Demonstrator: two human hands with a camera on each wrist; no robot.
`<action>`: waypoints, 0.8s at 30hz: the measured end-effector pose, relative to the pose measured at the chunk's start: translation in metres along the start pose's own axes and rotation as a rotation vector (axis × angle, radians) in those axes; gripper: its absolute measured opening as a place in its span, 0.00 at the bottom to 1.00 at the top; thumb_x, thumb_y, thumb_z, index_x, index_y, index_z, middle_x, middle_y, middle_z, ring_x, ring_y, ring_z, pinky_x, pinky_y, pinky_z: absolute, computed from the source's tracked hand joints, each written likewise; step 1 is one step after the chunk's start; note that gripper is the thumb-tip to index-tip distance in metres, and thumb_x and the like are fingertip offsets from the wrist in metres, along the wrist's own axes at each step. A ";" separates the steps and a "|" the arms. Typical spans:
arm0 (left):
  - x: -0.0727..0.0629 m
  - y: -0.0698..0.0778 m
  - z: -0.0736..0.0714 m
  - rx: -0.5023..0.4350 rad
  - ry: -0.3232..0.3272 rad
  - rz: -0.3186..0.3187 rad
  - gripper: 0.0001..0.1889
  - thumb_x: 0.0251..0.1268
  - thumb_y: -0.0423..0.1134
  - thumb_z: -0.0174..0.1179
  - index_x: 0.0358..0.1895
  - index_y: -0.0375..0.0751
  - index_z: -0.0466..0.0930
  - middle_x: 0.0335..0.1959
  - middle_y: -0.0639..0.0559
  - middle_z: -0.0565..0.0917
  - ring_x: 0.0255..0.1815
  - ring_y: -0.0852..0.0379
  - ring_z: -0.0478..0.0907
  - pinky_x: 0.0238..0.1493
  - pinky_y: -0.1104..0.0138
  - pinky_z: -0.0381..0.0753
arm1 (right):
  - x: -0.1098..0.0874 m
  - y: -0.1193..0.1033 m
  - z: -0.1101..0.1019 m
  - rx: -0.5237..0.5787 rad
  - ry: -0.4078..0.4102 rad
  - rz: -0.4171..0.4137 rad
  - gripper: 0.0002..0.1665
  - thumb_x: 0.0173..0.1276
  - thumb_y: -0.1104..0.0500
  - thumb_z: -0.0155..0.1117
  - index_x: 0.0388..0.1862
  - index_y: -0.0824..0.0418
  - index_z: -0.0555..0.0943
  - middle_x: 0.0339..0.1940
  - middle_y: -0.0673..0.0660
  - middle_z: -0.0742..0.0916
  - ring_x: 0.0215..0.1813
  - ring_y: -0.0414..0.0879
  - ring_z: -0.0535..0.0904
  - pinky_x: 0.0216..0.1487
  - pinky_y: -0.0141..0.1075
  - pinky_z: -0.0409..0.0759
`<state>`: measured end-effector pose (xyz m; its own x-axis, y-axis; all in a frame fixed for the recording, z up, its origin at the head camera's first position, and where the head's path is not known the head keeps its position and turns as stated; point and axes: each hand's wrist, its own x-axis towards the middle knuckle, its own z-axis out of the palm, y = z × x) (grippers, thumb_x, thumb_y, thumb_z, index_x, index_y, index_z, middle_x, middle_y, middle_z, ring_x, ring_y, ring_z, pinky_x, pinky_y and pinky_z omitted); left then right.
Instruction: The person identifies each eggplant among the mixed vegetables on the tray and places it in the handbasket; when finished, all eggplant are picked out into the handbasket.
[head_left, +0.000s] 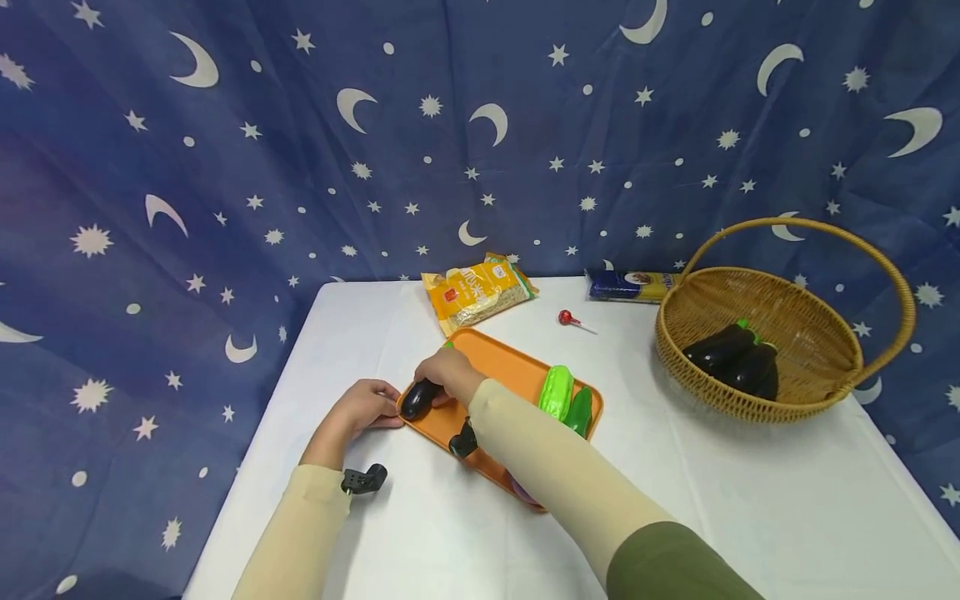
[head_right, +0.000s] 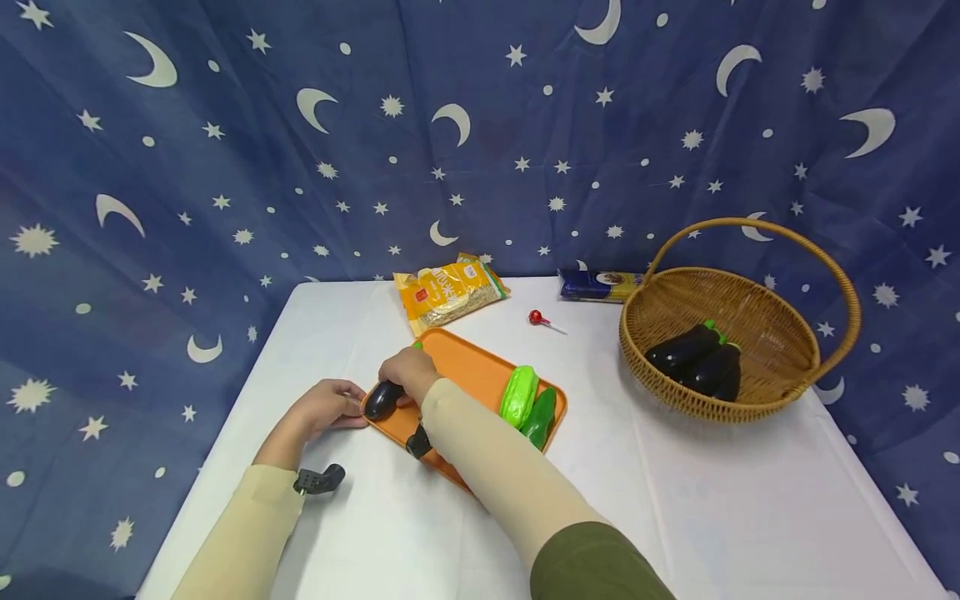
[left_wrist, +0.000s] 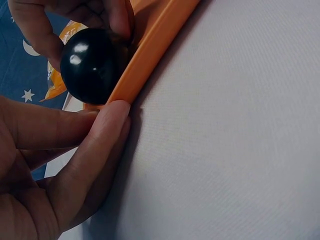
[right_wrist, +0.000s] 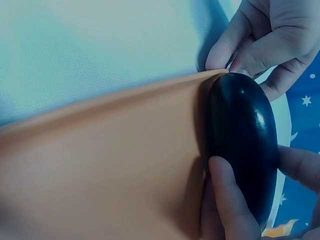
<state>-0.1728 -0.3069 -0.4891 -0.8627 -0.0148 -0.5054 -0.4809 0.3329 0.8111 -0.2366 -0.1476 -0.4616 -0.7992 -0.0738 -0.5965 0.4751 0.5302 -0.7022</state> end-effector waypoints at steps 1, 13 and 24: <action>0.000 0.001 0.000 -0.003 0.001 -0.002 0.13 0.61 0.20 0.58 0.50 0.25 0.77 0.40 0.35 0.82 0.31 0.52 0.87 0.39 0.64 0.91 | 0.000 0.000 -0.001 0.002 0.000 -0.001 0.25 0.61 0.61 0.73 0.53 0.72 0.76 0.46 0.69 0.78 0.31 0.58 0.88 0.32 0.40 0.91; 0.001 0.002 0.001 0.037 0.016 -0.009 0.15 0.60 0.21 0.58 0.51 0.26 0.78 0.41 0.36 0.81 0.30 0.52 0.86 0.39 0.64 0.90 | -0.005 -0.002 -0.032 0.105 -0.051 0.049 0.24 0.59 0.63 0.71 0.52 0.71 0.75 0.40 0.66 0.81 0.37 0.58 0.85 0.42 0.46 0.91; -0.001 0.003 0.000 0.038 0.012 -0.021 0.15 0.62 0.22 0.60 0.53 0.26 0.77 0.41 0.36 0.79 0.31 0.52 0.87 0.40 0.63 0.90 | -0.014 -0.009 -0.098 0.191 -0.128 0.039 0.31 0.62 0.62 0.71 0.61 0.69 0.72 0.42 0.66 0.81 0.35 0.56 0.86 0.50 0.47 0.88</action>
<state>-0.1733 -0.3061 -0.4865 -0.8544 -0.0339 -0.5184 -0.4929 0.3682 0.7883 -0.2659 -0.0684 -0.4095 -0.7315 -0.1694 -0.6605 0.5756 0.3660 -0.7313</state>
